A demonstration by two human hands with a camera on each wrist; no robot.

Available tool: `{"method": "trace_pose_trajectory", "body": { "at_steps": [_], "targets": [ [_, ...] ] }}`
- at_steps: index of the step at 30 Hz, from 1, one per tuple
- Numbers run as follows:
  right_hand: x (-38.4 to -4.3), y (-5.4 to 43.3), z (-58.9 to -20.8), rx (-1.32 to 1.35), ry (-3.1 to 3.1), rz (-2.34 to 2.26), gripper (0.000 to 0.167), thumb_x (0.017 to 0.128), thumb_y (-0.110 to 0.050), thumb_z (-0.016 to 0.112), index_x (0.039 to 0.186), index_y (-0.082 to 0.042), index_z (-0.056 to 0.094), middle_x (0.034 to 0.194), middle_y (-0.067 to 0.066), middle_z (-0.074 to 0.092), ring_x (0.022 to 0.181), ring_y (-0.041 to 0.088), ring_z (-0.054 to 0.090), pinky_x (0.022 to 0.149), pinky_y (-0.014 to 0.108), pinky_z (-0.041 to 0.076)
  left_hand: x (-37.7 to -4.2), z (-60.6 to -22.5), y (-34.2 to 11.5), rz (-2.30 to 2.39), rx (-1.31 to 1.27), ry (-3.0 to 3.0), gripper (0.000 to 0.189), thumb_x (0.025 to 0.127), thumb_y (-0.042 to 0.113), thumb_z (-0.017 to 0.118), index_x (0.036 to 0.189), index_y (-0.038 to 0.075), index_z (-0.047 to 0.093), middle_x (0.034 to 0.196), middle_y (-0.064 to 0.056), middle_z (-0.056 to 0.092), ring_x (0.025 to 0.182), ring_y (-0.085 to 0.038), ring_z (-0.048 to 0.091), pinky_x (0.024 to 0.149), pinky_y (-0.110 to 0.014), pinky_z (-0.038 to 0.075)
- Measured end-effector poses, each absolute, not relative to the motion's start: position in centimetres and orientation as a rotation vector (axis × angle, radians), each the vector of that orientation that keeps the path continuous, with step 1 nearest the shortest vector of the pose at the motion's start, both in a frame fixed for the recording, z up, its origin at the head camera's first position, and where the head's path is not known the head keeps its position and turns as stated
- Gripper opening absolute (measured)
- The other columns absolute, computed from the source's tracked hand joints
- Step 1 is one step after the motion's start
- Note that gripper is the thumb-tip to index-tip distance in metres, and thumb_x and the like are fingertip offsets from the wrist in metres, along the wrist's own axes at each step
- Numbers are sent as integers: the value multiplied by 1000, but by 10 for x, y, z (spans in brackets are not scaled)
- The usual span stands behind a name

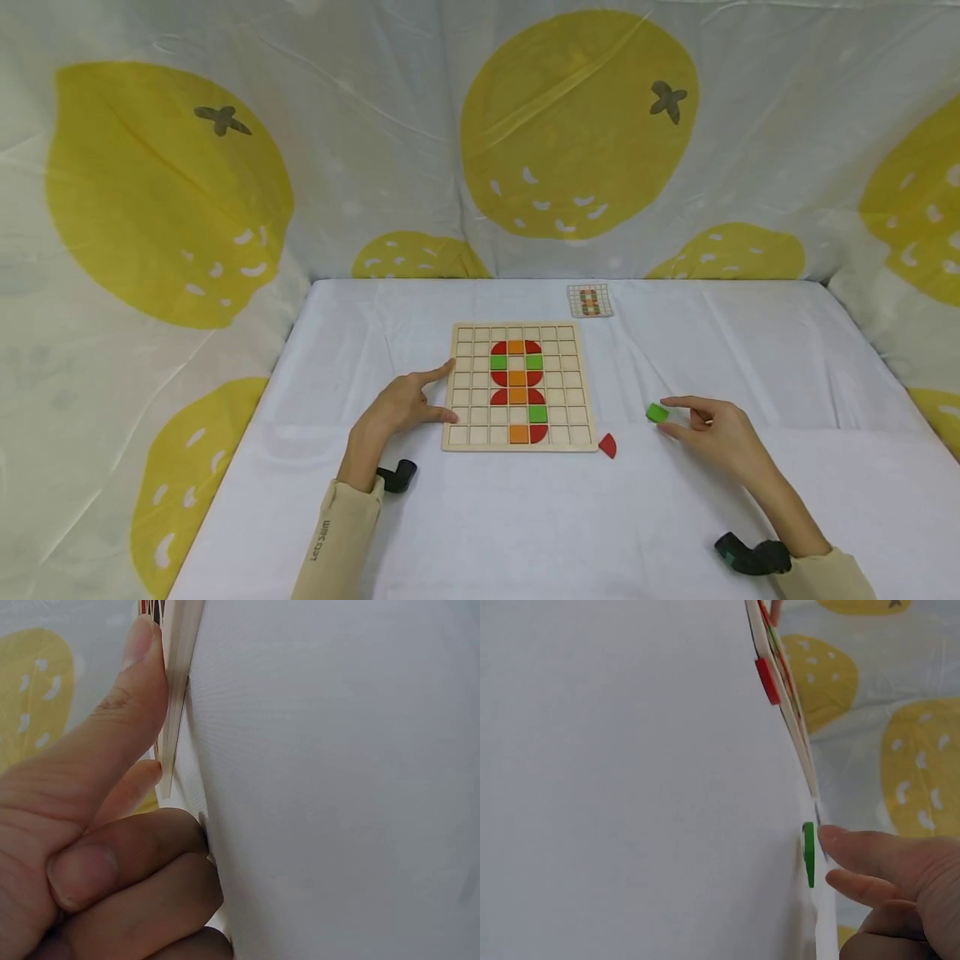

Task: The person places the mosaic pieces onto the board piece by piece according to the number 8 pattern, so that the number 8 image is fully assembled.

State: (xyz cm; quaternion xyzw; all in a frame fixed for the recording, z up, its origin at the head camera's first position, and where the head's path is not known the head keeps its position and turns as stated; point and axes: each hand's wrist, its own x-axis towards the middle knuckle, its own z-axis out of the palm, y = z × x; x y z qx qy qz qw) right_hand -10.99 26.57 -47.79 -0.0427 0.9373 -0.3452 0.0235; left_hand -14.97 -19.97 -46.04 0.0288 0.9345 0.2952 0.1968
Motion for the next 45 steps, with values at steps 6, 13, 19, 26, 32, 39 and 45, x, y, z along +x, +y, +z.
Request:
{"method": "trace_pose_trajectory", "body": {
  "at_steps": [6, 13, 19, 26, 32, 39, 45],
  "targets": [
    [-110, 272, -482, -166, 2902, -1065, 34, 84, -28, 87, 112, -10, 80, 64, -6, 33, 59, 4, 28, 55, 25, 28, -150, -460, -201, 816, 69, 2613, 101, 78, 43, 89, 161, 37, 33, 69, 2, 39, 66, -14, 37, 65, -30, 34],
    [-117, 264, -485, -227, 2905, -1073, 28, 84, -19, 87, 110, -10, 80, 64, -5, 34, 59, 5, 29, 55, 25, 27, -150, -460, -200, 830, 66, 2609, 100, 78, 42, 89, 161, 38, 33, 71, 1, 41, 68, -15, 39, 67, -31, 36],
    [-122, 254, -488, -231, 2873, -1105, 31, 83, -15, 87, 112, -11, 81, 63, -4, 31, 60, 6, 28, 54, 25, 26, -150, -460, -199, 836, 69, 2617, 100, 78, 41, 90, 161, 38, 34, 73, 0, 43, 70, -15, 41, 68, -31, 37],
    [-126, 252, -489, -254, 2879, -1099, 33, 82, -17, 88, 114, -14, 80, 64, -5, 32, 61, 6, 29, 54, 25, 27, -150, -460, -200, 836, 70, 2614, 100, 78, 41, 90, 161, 38, 34, 71, 1, 42, 69, -15, 40, 66, -31, 36],
    [-128, 256, -491, -255, 2869, -1122, 29, 83, -20, 88, 110, -14, 81, 62, -6, 30, 60, 6, 28, 54, 26, 27, -150, -460, -200, 829, 68, 2610, 100, 77, 42, 90, 161, 38, 34, 71, 1, 42, 68, -15, 39, 66, -31, 35],
    [-131, 241, -489, -306, 2890, -1214, 28, 81, -16, 89, 109, -13, 82, 61, -7, 26, 60, 4, 25, 54, 26, 25, -151, -461, -200, 818, 63, 2612, 100, 78, 43, 90, 161, 39, 34, 73, -1, 45, 70, -16, 42, 67, -32, 36],
    [-135, 204, -479, -335, 2831, -1245, 28, 80, -17, 90, 107, -12, 82, 59, -7, 26, 58, 5, 25, 54, 24, 23, -151, -460, -199, 829, 75, 2610, 100, 78, 42, 90, 161, 37, 34, 71, -1, 46, 69, -16, 41, 66, -31, 35]
  ]
}}
